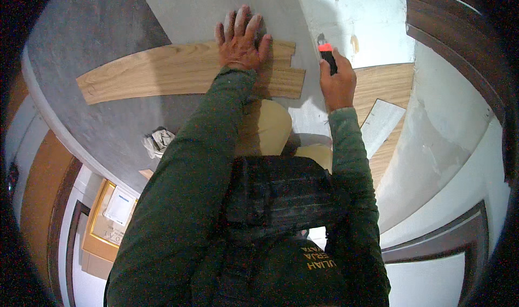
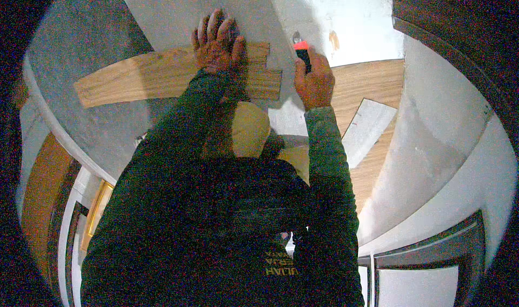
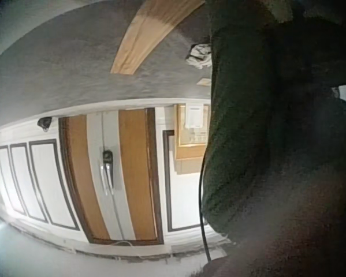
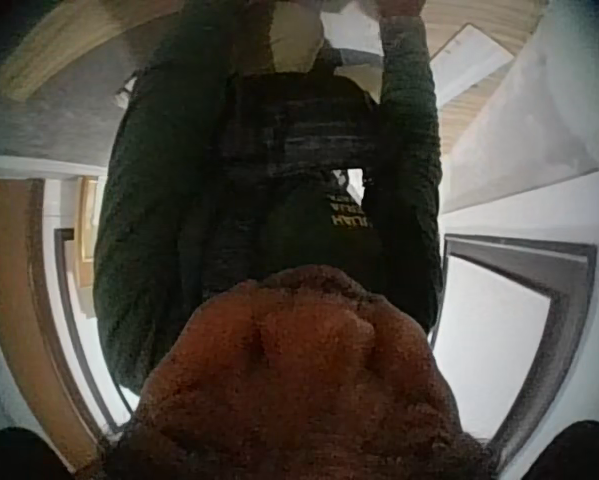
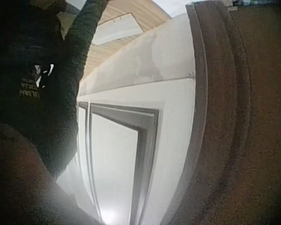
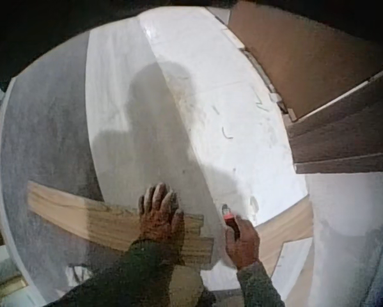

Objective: The person fits a plank onto the floor, uses scissors to trim a second plank to size, and then fits the trimmed plank into the remaining gap on the floor.

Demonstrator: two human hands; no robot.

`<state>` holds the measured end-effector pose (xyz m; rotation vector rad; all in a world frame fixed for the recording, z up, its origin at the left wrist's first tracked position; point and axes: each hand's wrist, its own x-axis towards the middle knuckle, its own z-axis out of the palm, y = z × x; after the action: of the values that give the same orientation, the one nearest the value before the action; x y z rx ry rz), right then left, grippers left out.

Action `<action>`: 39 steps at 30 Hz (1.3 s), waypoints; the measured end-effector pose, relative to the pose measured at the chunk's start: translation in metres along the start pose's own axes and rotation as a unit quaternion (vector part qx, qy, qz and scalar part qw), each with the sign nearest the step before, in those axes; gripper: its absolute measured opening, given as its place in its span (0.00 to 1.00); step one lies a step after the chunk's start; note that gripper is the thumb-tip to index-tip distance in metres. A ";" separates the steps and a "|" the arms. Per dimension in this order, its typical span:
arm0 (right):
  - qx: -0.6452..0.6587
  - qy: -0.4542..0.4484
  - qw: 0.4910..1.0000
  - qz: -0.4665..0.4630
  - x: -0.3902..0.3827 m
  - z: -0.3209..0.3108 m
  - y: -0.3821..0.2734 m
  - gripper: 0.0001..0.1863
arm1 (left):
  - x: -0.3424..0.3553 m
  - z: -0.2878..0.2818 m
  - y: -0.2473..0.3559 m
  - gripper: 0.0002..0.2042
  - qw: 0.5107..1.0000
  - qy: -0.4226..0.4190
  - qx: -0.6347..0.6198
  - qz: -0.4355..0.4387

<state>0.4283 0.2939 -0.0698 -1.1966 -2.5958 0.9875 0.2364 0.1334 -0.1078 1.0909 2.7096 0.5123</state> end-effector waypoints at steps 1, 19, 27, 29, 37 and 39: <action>0.008 -0.001 1.000 -0.002 0.003 -0.001 0.000 0.21 | 0.000 0.000 0.000 0.28 1.000 0.002 -0.002 0.001; 0.038 0.002 0.997 0.073 0.000 -0.009 0.001 0.27 | 0.001 0.001 0.001 0.26 1.000 0.026 -0.009 0.008; 0.108 0.046 0.980 0.161 -0.063 -0.032 0.008 0.34 | 0.002 0.005 -0.008 0.25 0.998 0.054 -0.018 0.035; 0.172 0.022 0.954 0.244 -0.085 -0.035 0.012 0.29 | 0.003 0.006 -0.005 0.26 0.998 0.050 -0.006 0.033; 0.075 0.031 0.990 0.118 -0.044 -0.035 0.008 0.25 | 0.004 0.011 -0.011 0.32 0.998 0.033 0.040 0.046; 0.079 0.064 0.988 0.119 -0.074 -0.040 0.030 0.26 | 0.003 0.006 -0.009 0.34 0.997 0.032 0.027 0.057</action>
<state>0.5120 0.2758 -0.0455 -1.4973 -2.2692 1.0932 0.2307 0.1308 -0.1168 1.2700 2.7429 0.5039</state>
